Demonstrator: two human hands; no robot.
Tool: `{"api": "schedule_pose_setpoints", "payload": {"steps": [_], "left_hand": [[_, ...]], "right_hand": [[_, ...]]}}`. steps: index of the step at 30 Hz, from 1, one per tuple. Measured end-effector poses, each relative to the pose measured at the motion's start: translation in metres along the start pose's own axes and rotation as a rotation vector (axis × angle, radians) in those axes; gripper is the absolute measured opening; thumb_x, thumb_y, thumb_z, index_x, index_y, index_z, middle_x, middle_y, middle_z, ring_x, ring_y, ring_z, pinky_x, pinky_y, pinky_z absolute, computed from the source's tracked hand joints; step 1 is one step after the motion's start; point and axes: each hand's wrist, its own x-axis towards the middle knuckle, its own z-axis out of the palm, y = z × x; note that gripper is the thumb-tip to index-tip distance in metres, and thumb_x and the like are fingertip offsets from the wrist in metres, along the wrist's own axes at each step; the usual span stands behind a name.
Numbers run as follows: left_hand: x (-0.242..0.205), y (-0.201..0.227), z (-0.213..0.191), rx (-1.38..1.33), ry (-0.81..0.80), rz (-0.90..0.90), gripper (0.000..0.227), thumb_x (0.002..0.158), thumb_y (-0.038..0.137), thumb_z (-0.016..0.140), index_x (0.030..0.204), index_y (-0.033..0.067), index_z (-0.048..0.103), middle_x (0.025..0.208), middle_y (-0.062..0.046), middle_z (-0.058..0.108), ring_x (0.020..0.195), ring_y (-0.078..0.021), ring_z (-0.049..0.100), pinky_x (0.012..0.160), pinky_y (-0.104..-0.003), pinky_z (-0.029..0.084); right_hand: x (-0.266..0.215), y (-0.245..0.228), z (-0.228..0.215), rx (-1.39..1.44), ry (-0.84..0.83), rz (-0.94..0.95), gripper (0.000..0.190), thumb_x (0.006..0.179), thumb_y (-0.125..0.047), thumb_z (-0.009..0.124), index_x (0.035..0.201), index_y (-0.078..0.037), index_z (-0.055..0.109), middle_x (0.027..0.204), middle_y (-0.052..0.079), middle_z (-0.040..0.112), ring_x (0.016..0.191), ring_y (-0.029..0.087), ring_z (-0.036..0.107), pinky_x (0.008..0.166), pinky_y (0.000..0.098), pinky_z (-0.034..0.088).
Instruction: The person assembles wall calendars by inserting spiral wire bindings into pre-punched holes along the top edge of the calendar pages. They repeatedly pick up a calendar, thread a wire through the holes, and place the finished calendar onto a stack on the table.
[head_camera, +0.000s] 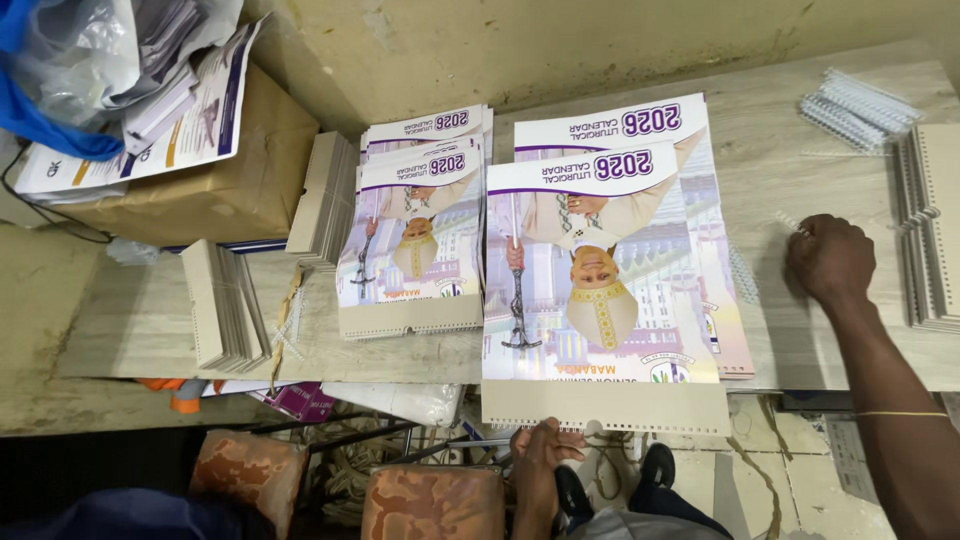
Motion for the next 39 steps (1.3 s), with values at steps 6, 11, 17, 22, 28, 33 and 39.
{"api": "schedule_pose_setpoints", "payload": {"steps": [6, 11, 17, 22, 28, 33, 39], "left_hand": [[-0.022, 0.033, 0.039, 0.186, -0.127, -0.097, 0.032, 0.094, 0.025, 0.073, 0.089, -0.0058, 0.079, 0.088, -0.029, 0.085, 0.067, -0.034, 0.081, 0.059, -0.039, 0.066], [-0.021, 0.036, 0.042, 0.124, -0.216, -0.162, 0.039, 0.08, 0.039, 0.084, 0.092, 0.002, 0.079, 0.11, -0.043, 0.08, 0.08, -0.039, 0.085, 0.068, -0.045, 0.069], [-0.032, 0.049, 0.055, 0.123, -0.263, -0.262, 0.075, 0.079, 0.04, 0.084, 0.116, -0.0236, 0.071, 0.112, -0.037, 0.079, 0.087, -0.041, 0.082, 0.07, -0.042, 0.068], [-0.029, 0.036, 0.055, 0.214, -0.403, -0.313, 0.047, 0.088, 0.051, 0.078, 0.096, 0.005, 0.074, 0.111, -0.027, 0.082, 0.085, -0.0345, 0.081, 0.099, -0.047, 0.063], [-0.029, 0.036, 0.058, 0.084, -0.396, -0.246, 0.038, 0.092, 0.035, 0.081, 0.088, -0.0024, 0.073, 0.091, -0.03, 0.079, 0.093, -0.043, 0.083, 0.082, -0.047, 0.069], [-0.038, 0.047, 0.065, 0.17, -0.36, -0.243, 0.043, 0.082, 0.031, 0.089, 0.095, -0.0092, 0.077, 0.107, -0.033, 0.081, 0.088, -0.0371, 0.083, 0.084, -0.044, 0.07], [-0.043, 0.043, 0.075, 0.271, -0.242, -0.22, 0.026, 0.076, 0.021, 0.097, 0.08, -0.0001, 0.081, 0.08, -0.013, 0.082, 0.071, -0.023, 0.081, 0.101, -0.042, 0.062]], "right_hand": [[-0.048, -0.011, -0.059, 0.501, 0.419, -0.376, 0.024, 0.125, 0.008, 0.065, 0.145, 0.008, 0.077, 0.124, 0.024, 0.076, 0.107, 0.035, 0.07, 0.094, 0.0468, 0.055], [-0.188, -0.12, -0.104, 0.595, -0.287, -0.149, 0.025, 0.098, -0.031, 0.072, 0.11, -0.013, 0.086, 0.111, 0.002, 0.079, 0.098, 0.015, 0.079, 0.086, 0.0303, 0.066], [-0.273, -0.136, -0.053, 0.476, -0.002, -0.841, 0.046, 0.096, -0.018, 0.072, 0.138, -0.037, 0.071, 0.109, -0.005, 0.071, 0.073, 0.014, 0.067, 0.058, 0.0294, 0.048], [-0.285, -0.136, -0.043, 0.279, 0.102, -0.82, 0.048, 0.096, -0.023, 0.073, 0.142, -0.035, 0.065, 0.109, 0.0, 0.072, 0.084, 0.026, 0.071, 0.063, 0.0398, 0.054], [-0.289, -0.137, -0.029, 0.108, 0.095, -0.744, 0.044, 0.095, -0.028, 0.072, 0.136, -0.041, 0.068, 0.116, -0.003, 0.072, 0.083, 0.028, 0.071, 0.065, 0.0434, 0.056], [-0.288, -0.142, -0.037, -0.088, 0.087, -0.836, 0.047, 0.088, -0.024, 0.07, 0.133, -0.038, 0.068, 0.128, -0.002, 0.066, 0.104, 0.029, 0.064, 0.079, 0.0464, 0.052], [-0.331, -0.164, -0.033, 0.639, -0.112, -0.302, 0.034, 0.093, -0.04, 0.076, 0.073, -0.012, 0.077, 0.068, 0.003, 0.061, 0.06, 0.022, 0.051, 0.059, 0.0402, 0.04]]}}
